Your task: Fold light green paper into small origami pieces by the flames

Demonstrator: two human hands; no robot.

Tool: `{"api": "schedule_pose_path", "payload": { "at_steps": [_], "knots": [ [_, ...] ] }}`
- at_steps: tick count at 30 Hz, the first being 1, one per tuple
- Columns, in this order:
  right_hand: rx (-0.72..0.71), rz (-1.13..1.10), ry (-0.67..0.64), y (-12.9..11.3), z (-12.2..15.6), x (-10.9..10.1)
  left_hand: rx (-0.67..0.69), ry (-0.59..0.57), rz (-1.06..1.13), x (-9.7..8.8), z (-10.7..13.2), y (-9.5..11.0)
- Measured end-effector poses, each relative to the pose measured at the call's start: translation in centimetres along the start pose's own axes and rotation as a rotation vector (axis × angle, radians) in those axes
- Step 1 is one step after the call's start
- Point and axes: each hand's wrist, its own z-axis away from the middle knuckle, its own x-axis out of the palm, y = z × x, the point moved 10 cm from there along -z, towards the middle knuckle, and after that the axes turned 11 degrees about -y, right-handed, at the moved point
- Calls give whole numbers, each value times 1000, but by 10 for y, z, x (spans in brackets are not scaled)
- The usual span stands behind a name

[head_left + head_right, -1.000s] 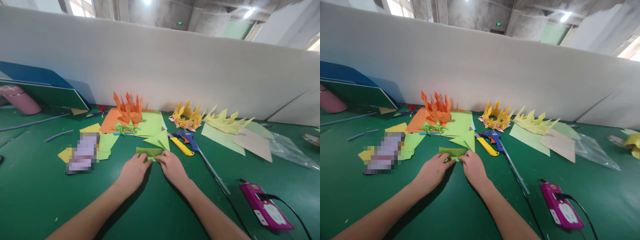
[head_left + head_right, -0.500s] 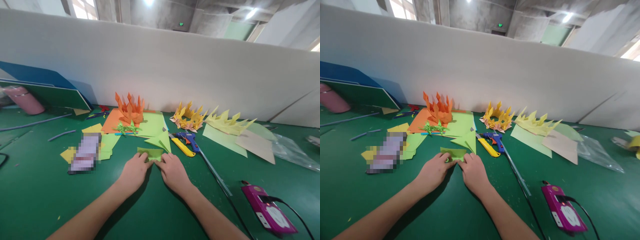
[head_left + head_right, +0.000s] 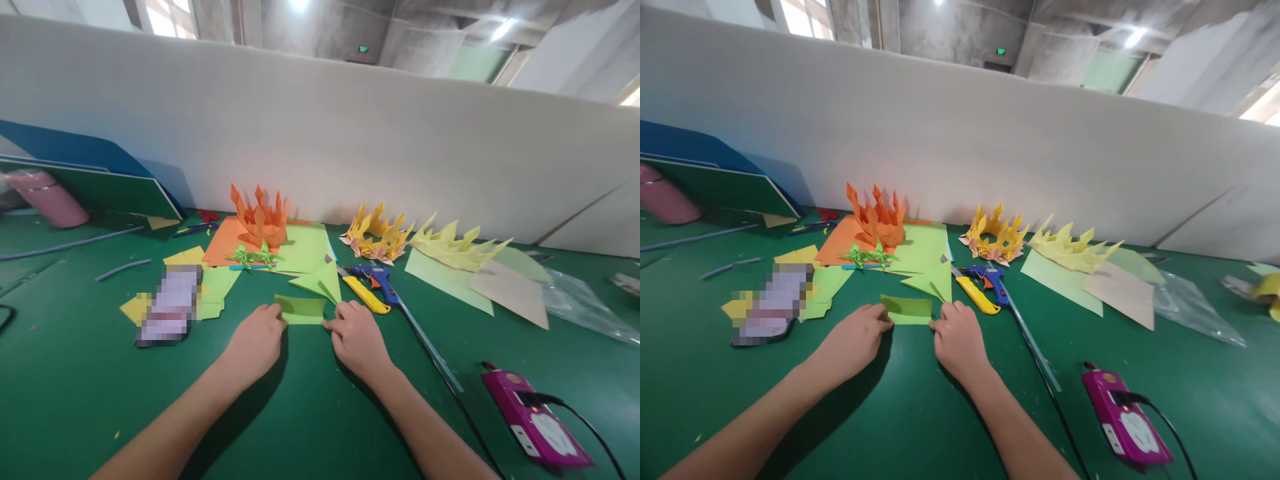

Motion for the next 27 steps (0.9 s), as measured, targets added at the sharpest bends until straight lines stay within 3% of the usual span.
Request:
{"api": "schedule_pose_path", "payload": {
  "at_steps": [9,14,18,21,24,27],
  "knots": [
    [-16,-16,44,-1,-1,-1,-132,-93,-74,-1,6,-20],
    [-25,-28,67,-2,-1,-2,-188,-62,-33,-4,6,-31],
    [-23,-65,69,-1,-1,-1,-213,90,-15,-12,2,-33],
    [-11,-120,59,1,-2,1,-223,298,69,-19,2,-37],
    [-13,-162,57,3,-3,2,-19,514,220,-24,3,-28],
    [-17,-199,65,5,-3,3,98,545,368,-19,-2,-27]
  ]
}}
